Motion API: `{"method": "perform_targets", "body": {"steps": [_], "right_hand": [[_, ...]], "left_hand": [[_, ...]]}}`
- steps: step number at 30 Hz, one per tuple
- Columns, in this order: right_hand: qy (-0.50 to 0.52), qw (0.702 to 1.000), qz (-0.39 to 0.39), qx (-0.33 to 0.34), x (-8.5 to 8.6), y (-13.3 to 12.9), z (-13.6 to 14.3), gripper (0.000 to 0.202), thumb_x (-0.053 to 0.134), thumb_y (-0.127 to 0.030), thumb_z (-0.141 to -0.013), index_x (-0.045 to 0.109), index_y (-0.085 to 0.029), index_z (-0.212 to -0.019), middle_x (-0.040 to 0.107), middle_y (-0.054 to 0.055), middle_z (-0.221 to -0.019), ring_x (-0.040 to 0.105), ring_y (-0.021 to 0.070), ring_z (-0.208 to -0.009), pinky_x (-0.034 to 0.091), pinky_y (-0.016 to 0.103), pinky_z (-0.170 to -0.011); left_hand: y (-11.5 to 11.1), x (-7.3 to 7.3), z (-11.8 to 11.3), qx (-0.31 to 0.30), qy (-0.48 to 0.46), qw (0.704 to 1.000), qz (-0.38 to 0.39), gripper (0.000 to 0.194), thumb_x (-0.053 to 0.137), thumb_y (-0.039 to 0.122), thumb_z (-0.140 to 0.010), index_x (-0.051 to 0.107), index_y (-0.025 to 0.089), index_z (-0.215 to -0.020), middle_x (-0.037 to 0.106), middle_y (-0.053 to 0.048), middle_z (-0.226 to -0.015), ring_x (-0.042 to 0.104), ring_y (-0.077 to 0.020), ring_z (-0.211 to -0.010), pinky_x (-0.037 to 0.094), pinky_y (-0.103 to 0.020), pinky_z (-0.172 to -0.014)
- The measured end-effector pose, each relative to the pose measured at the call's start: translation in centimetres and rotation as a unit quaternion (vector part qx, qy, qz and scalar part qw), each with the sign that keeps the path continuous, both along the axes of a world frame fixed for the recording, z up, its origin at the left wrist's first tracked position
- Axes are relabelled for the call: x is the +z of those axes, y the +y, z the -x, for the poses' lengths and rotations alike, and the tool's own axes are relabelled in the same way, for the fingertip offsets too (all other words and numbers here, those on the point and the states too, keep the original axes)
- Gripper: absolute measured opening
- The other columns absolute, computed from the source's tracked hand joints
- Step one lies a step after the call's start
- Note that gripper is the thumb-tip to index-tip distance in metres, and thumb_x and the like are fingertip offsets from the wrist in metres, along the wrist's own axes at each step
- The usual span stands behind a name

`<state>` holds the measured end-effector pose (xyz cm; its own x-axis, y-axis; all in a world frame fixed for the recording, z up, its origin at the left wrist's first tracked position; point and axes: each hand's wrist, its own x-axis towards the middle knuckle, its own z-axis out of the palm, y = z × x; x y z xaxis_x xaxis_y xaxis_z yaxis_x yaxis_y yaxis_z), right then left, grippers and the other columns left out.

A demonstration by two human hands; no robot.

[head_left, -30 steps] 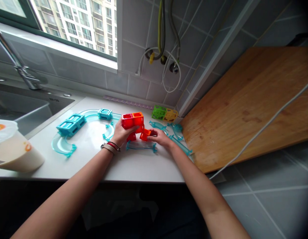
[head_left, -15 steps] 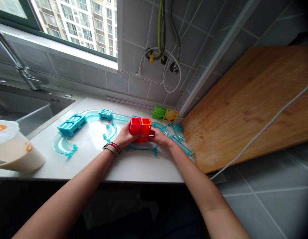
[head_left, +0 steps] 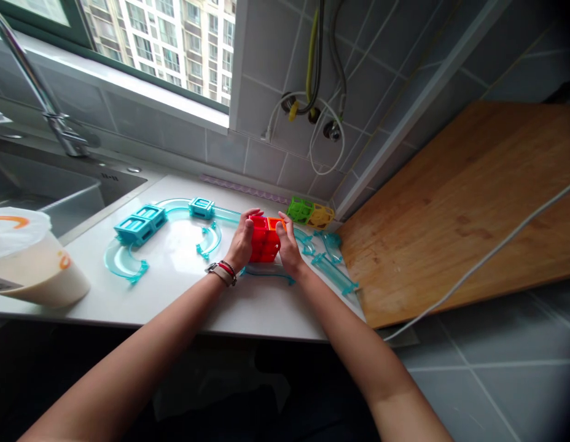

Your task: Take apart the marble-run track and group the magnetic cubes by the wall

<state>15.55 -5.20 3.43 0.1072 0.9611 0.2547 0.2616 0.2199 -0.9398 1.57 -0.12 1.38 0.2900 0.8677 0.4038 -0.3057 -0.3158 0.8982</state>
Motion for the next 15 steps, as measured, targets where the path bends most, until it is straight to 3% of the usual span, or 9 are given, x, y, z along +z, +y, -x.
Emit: {"method": "perform_targets", "body": {"steps": [4,8,15], "right_hand": [[0.101,0.994,-0.005,-0.05,-1.1,0.4,1.1,0.068,0.02,-0.074,-0.099,0.043,-0.023,-0.138,0.065,0.009,-0.119,0.065,0.0228,-0.103,0.056,0.034,-0.087],[0.099,0.993,0.008,-0.059,-0.7,0.3,1.4,0.069,0.02,-0.075,-0.098,0.042,-0.022,-0.135,0.067,0.008,-0.115,0.065,0.021,-0.096,0.055,0.031,-0.083],[0.157,0.983,-0.046,-0.088,-1.0,0.6,1.6,0.054,0.042,-0.064,-0.097,0.051,-0.024,-0.131,0.066,0.007,-0.117,0.067,0.0237,-0.1,0.056,0.036,-0.086]], "left_hand": [[0.2,-0.7,-0.7,0.081,0.057,0.995,-0.023,0.066,0.035,0.08,-0.09,0.055,0.023,-0.117,0.068,-0.005,-0.096,0.066,-0.0213,-0.081,0.053,-0.031,-0.072],[0.2,-1.0,-0.7,0.146,0.1,0.982,-0.066,0.064,0.034,0.079,-0.091,0.057,0.022,-0.11,0.065,-0.003,-0.083,0.063,-0.0213,-0.074,0.05,-0.032,-0.072],[0.4,-1.1,0.1,0.071,0.104,0.99,-0.061,0.054,0.058,0.065,-0.089,0.055,0.02,-0.118,0.071,-0.006,-0.099,0.067,-0.0225,-0.086,0.052,-0.032,-0.079]]}}
